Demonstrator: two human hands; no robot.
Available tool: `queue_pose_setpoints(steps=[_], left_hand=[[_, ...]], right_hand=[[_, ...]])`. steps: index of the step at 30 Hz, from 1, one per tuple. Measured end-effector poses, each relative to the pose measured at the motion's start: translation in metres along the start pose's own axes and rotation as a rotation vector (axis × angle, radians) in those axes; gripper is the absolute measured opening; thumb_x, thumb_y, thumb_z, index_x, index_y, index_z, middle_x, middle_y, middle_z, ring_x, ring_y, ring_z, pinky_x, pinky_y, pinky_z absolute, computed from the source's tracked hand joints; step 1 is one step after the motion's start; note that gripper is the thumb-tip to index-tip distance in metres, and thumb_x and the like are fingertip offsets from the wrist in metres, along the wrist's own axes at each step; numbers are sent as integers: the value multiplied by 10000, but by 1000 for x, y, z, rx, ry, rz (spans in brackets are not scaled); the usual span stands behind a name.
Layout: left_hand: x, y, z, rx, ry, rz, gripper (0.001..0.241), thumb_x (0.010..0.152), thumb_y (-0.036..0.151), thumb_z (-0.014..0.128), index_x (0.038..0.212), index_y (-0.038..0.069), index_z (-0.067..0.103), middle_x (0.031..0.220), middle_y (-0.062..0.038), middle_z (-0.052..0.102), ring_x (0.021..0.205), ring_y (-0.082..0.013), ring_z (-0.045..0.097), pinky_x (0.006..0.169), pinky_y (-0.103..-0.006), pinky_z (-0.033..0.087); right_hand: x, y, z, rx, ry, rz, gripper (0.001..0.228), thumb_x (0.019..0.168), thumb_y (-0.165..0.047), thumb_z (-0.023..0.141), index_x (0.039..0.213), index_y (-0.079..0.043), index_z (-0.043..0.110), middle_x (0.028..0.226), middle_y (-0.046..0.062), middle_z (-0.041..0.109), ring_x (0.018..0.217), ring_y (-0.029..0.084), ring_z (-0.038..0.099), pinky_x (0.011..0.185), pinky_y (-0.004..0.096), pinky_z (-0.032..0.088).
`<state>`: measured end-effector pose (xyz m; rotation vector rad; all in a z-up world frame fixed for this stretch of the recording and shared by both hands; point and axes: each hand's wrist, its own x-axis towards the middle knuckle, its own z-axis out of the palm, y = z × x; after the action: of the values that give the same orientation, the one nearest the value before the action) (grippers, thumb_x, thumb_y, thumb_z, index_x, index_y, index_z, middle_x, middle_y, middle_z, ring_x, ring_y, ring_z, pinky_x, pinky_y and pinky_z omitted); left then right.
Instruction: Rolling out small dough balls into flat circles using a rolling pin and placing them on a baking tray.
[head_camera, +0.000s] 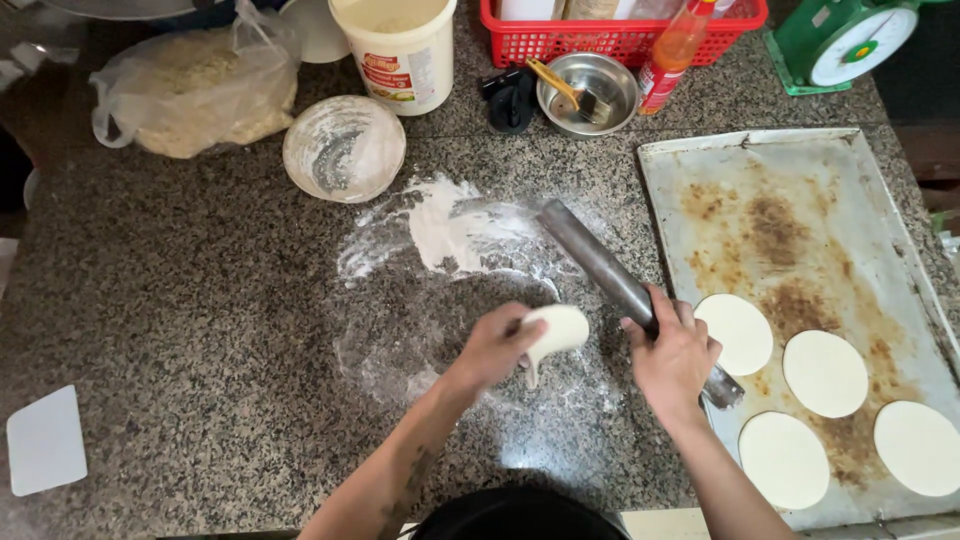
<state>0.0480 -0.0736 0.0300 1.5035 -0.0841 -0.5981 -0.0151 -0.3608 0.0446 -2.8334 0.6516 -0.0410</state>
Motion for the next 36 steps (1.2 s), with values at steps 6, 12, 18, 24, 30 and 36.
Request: queue_pose_setpoints(steps=[6, 12, 18, 24, 30, 36], left_hand=[[-54, 26, -27, 765, 230, -344, 789, 1193, 273, 597, 1859, 145, 194, 1295, -310, 813, 1267, -474, 817, 1120, -649, 673], [-63, -56, -61, 1326, 364, 543, 694, 1179, 642, 573, 1681, 166, 627, 1593, -157, 686, 1641, -380, 502, 1375, -615, 338], [-63, -24, -48, 1421, 249, 196, 726, 1226, 647, 381, 1684, 131, 608, 1758, -113, 583, 1701, -396, 410, 1321, -737, 322], [53, 19, -77, 1432, 427, 211, 887, 1185, 699, 462, 1852, 120, 383, 1912, -249, 335, 1800, -492, 157, 1351, -803, 229], [-37, 8, -45, 1563, 142, 192, 658, 1237, 582, 323, 1725, 233, 591, 1845, -120, 494, 1797, -374, 242, 1410, -713, 130], [-26, 5, -43, 1527, 240, 178, 683, 1203, 661, 360, 1736, 292, 576, 1859, -107, 465, 1779, -432, 232, 1317, -831, 239]], right_hand=[[-5, -56, 7, -150, 34, -206, 606, 1011, -562, 839, 1588, -417, 724, 1339, 15, 782, 1216, 360, 767, 1094, 588, 499], [-50, -46, 73, -68, -7, -658, 575, 954, -582, 801, 1508, -450, 724, 1357, -103, 741, 1208, 259, 696, 1070, 530, 469], [-52, -76, 46, -65, 37, -693, 588, 1139, -533, 577, 1697, -354, 622, 1639, 47, 701, 1572, 312, 585, 1279, 652, 354], [65, -135, 22, -54, -275, -437, 825, 1220, -665, 307, 1915, -230, 210, 1940, 186, 288, 1789, 444, 228, 1414, 702, 103], [-28, -108, 21, -145, -131, -498, 851, 1225, -675, 63, 1803, -190, 456, 1848, 142, 486, 1775, 389, 304, 1417, 641, 125], [-9, -84, 66, -188, 271, -664, 627, 1186, -582, 470, 1645, -220, 699, 1631, 81, 755, 1527, 353, 678, 1093, 546, 526]])
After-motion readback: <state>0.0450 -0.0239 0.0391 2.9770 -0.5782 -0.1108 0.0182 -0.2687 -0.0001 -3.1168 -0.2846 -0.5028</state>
